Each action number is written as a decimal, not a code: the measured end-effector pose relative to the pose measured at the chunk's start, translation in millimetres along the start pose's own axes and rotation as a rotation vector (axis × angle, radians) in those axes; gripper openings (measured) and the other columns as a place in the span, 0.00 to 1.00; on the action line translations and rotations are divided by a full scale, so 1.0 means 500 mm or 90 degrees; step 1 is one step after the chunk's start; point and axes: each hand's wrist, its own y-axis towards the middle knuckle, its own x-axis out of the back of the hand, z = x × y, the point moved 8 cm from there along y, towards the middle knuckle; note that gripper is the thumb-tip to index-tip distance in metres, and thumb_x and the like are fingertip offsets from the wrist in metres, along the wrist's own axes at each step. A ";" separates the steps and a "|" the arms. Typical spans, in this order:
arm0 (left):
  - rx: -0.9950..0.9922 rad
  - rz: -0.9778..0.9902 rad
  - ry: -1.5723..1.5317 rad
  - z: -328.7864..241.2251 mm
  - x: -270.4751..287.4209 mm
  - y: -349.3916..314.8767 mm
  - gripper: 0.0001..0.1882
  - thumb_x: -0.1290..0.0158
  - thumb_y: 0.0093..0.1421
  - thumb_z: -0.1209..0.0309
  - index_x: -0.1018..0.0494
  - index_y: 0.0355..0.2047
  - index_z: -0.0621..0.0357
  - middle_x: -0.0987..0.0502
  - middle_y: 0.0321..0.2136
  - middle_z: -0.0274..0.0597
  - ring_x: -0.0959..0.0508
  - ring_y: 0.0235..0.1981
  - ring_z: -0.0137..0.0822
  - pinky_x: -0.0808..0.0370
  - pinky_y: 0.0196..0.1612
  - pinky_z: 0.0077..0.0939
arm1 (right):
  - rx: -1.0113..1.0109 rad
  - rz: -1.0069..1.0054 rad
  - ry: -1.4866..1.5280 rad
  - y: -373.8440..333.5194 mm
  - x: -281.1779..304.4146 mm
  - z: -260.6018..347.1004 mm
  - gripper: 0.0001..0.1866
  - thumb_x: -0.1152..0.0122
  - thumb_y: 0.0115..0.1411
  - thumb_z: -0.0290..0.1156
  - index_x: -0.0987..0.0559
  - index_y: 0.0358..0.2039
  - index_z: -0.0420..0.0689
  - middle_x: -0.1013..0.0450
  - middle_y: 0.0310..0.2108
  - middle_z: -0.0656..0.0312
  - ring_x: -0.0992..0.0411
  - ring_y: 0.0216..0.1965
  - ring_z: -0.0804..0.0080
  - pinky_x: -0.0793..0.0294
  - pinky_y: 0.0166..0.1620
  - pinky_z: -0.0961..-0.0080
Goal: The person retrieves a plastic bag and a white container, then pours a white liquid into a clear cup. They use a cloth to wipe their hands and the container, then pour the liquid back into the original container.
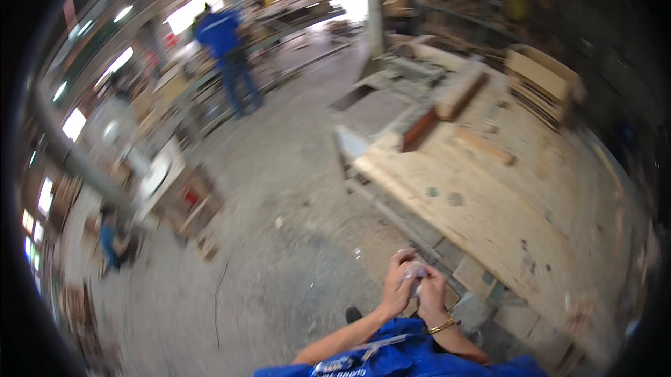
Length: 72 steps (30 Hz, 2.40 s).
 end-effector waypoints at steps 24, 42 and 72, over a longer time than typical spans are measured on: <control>0.374 0.354 -0.094 0.093 0.004 -0.039 0.16 0.52 0.57 0.78 0.32 0.46 0.67 0.27 0.41 0.41 0.29 0.45 0.30 0.35 0.49 0.25 | -0.023 0.320 0.042 -0.027 0.004 0.030 0.11 0.44 0.58 0.35 0.29 0.34 0.39 0.27 0.26 0.61 0.28 0.27 0.79 0.30 0.30 0.82; -0.138 0.248 0.307 -0.057 0.016 0.043 0.07 0.45 0.40 0.75 0.31 0.21 0.60 0.26 0.32 0.48 0.26 0.32 0.43 0.30 0.37 0.31 | 0.152 0.156 -0.141 -0.033 -0.014 0.053 0.09 0.49 0.60 0.30 0.27 0.35 0.36 0.26 0.26 0.62 0.29 0.28 0.82 0.30 0.30 0.82; -0.017 0.197 0.024 -0.077 0.108 0.051 0.04 0.47 0.48 0.80 0.29 0.26 0.64 0.26 0.33 0.45 0.27 0.35 0.36 0.31 0.37 0.25 | 0.180 0.159 -0.237 -0.064 -0.118 0.151 0.12 0.35 0.48 0.25 0.25 0.32 0.34 0.25 0.25 0.59 0.30 0.26 0.83 0.31 0.28 0.86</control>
